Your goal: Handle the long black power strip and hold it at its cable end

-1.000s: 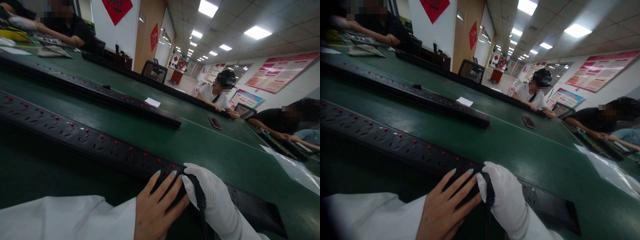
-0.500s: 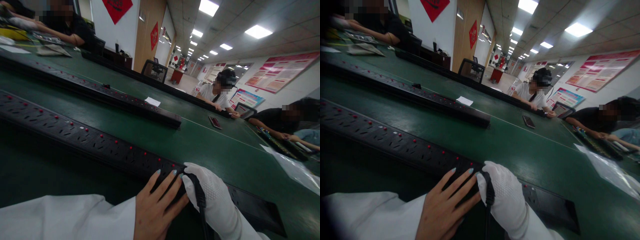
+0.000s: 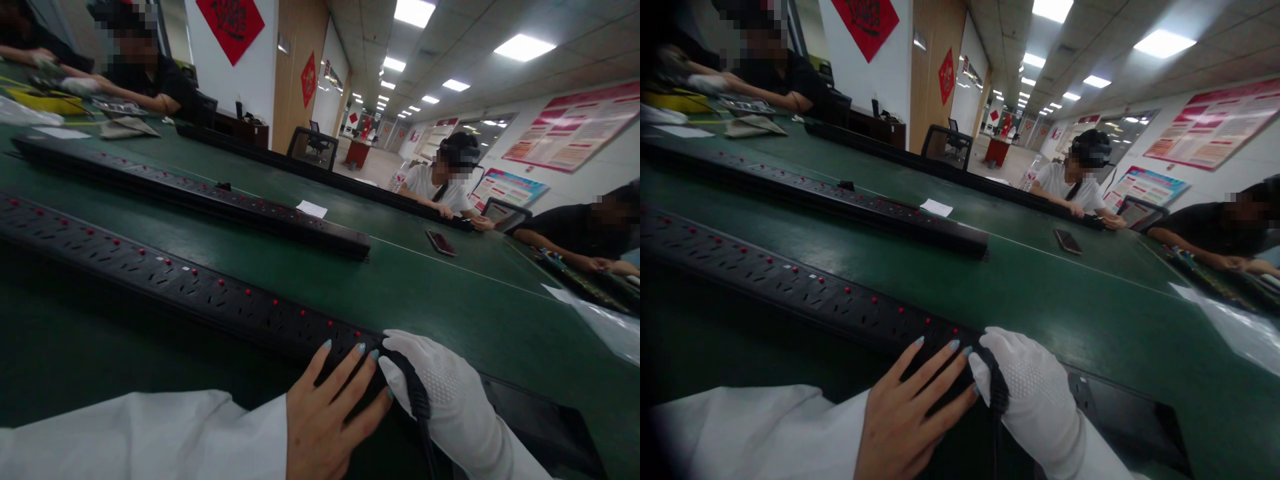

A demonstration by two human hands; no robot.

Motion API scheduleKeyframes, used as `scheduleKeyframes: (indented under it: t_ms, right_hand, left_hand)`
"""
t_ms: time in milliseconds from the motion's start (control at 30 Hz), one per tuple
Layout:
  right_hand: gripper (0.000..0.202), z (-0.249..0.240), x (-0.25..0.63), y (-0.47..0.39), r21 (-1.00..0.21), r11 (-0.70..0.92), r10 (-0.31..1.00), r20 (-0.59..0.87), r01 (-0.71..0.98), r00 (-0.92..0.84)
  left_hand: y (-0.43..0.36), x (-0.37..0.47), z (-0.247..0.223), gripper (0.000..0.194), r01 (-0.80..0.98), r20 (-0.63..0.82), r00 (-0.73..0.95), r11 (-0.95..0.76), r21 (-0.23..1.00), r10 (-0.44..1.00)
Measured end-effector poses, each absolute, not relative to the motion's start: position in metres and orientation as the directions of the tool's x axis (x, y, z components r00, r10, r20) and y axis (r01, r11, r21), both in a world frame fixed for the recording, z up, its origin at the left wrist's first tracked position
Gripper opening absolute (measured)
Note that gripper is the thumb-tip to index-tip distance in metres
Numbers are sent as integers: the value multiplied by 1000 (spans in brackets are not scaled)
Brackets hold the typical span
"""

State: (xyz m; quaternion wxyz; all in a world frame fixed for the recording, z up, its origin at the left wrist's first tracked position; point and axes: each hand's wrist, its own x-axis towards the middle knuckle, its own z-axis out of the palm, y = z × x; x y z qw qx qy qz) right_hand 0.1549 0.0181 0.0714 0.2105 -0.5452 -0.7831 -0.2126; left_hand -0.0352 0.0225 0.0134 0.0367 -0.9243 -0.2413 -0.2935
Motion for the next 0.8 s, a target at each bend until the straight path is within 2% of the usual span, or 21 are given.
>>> scheduleKeyframes:
  t_ms: [200, 333, 500, 700, 800]
  right_hand:
    - [27, 73, 163, 14, 152, 359, 752, 537, 921, -382]
    - [25, 70, 167, 11, 161, 320, 755, 552, 934, -353]
    - [23, 70, 181, 6, 181, 305, 734, 580, 935, -352]
    - [19, 77, 211, -3, 212, 341, 737, 544, 916, -401]
    - [19, 80, 224, -6, 264, 347, 731, 526, 900, -435]
  left_hand:
    - [24, -33, 6, 38, 476, 603, 679, -877, 73, 418]
    - [25, -32, 3, 34, 483, 642, 655, -874, 52, 399]
    - [26, -30, 2, 34, 472, 697, 619, -881, 38, 362]
    - [27, -29, 1, 34, 459, 676, 643, -888, 35, 359]
    - [27, -28, -1, 33, 458, 710, 615, -888, 34, 344]
